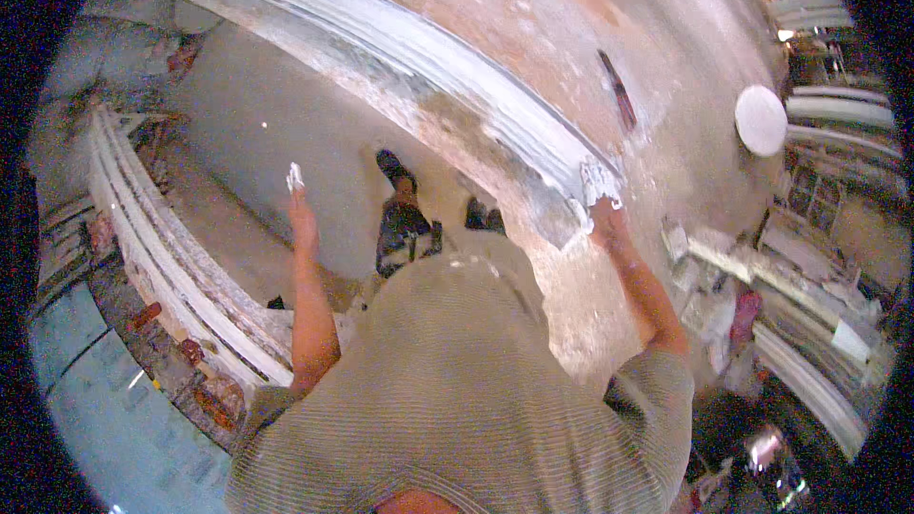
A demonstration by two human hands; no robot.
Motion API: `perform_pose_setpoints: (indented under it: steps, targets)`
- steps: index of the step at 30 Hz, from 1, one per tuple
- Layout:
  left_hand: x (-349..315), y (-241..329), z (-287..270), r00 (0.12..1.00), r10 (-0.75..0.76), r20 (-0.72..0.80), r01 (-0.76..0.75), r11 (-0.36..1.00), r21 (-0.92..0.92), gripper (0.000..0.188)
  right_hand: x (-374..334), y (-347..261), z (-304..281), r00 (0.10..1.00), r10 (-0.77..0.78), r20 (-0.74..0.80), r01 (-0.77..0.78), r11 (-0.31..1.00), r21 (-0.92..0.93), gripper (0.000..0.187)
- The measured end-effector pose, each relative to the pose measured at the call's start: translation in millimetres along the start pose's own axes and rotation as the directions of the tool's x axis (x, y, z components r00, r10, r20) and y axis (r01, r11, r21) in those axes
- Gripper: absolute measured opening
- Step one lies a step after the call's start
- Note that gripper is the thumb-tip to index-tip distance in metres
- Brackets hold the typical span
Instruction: The person applies a white paste to a long, curved wooden object using a cloth and a bucket. They repeatedly dip the cloth into the bucket and rub the paste along the surface, occasionally smoothing it with their hands.
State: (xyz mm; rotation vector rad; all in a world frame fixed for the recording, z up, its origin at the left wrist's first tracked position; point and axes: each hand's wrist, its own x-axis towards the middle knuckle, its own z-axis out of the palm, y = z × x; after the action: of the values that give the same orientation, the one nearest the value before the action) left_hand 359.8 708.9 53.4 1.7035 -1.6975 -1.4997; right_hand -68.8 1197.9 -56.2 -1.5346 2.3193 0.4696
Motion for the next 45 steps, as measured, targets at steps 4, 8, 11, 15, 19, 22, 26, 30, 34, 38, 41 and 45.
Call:
perform_pose_setpoints:
  steps: [4,8,11,15,19,22,26,30,34,38,41,45]
  targets:
    - [38.4,-64.9,-27.1,0.99,0.023,-0.136,-0.012,0.997,0.078,0.055,122.4,-39.9,-66.9,0.972,-0.104,-0.212,0.137,0.98,0.147,0.039]
    - [40.5,-44.9,-56.7,0.977,-0.038,-0.212,0.028,0.998,-0.048,0.055,242.7,-97.5,-149.7,0.967,-0.202,-0.157,0.228,0.958,0.174,0.028]
    - [59.6,-49.9,-92.3,0.954,-0.092,-0.285,0.061,0.991,-0.115,0.056,324.2,-141.4,-190.5,0.892,-0.301,-0.337,0.353,0.93,0.103,0.024]
    - [94.4,-61.5,-146.3,0.919,-0.165,-0.357,0.104,0.978,-0.183,0.056,422.4,-190.2,-230.3,0.858,-0.366,-0.36,0.409,0.911,0.049,0.032]
    - [137.0,-62.8,-199.7,0.887,-0.193,-0.419,0.116,0.972,-0.204,0.057,508.7,-242.6,-288.3,0.827,-0.475,-0.3,0.5,0.866,0.01,0.041]
    - [183.3,-52.2,-230.3,0.891,-0.18,-0.417,0.111,0.977,-0.184,0.057,576.9,-262.8,-296.3,0.792,-0.528,-0.308,0.519,0.847,-0.116,0.05]
    - [235.4,-47.7,-261.0,0.87,-0.165,-0.465,0.091,0.98,-0.178,0.058,657.6,-333.2,-365.8,0.858,-0.461,-0.226,0.49,0.866,0.096,0.047]
    - [319.5,-47.4,-267.9,0.909,-0.204,-0.364,0.122,0.964,-0.235,0.059,761.0,-355.2,-375.7,0.632,-0.54,-0.556,0.639,0.769,-0.019,0.04]
    - [398.5,19.6,-283.8,0.945,-0.081,-0.316,0.008,0.975,-0.224,0.057,831.5,-436.6,-461.4,0.847,-0.484,-0.218,0.513,0.853,0.1,0.037]
    - [510.6,80.6,-306.5,0.987,-0.014,-0.161,0.005,0.998,-0.057,0.055,901.8,-474.2,-475.7,0.538,-0.492,-0.684,0.667,0.745,-0.01,0.023]
    - [568.2,155.3,-292.3,0.999,0.01,-0.031,-0.009,0.998,0.059,0.054,880.0,-476.7,-471.6,0.696,-0.46,-0.551,0.581,0.812,0.056,0.019]
    - [635.5,216.6,-275.0,0.974,0.122,0.191,-0.144,0.983,0.11,0.051,778.1,-457.4,-461.2,0.847,-0.266,-0.46,0.421,0.864,0.275,0.025]
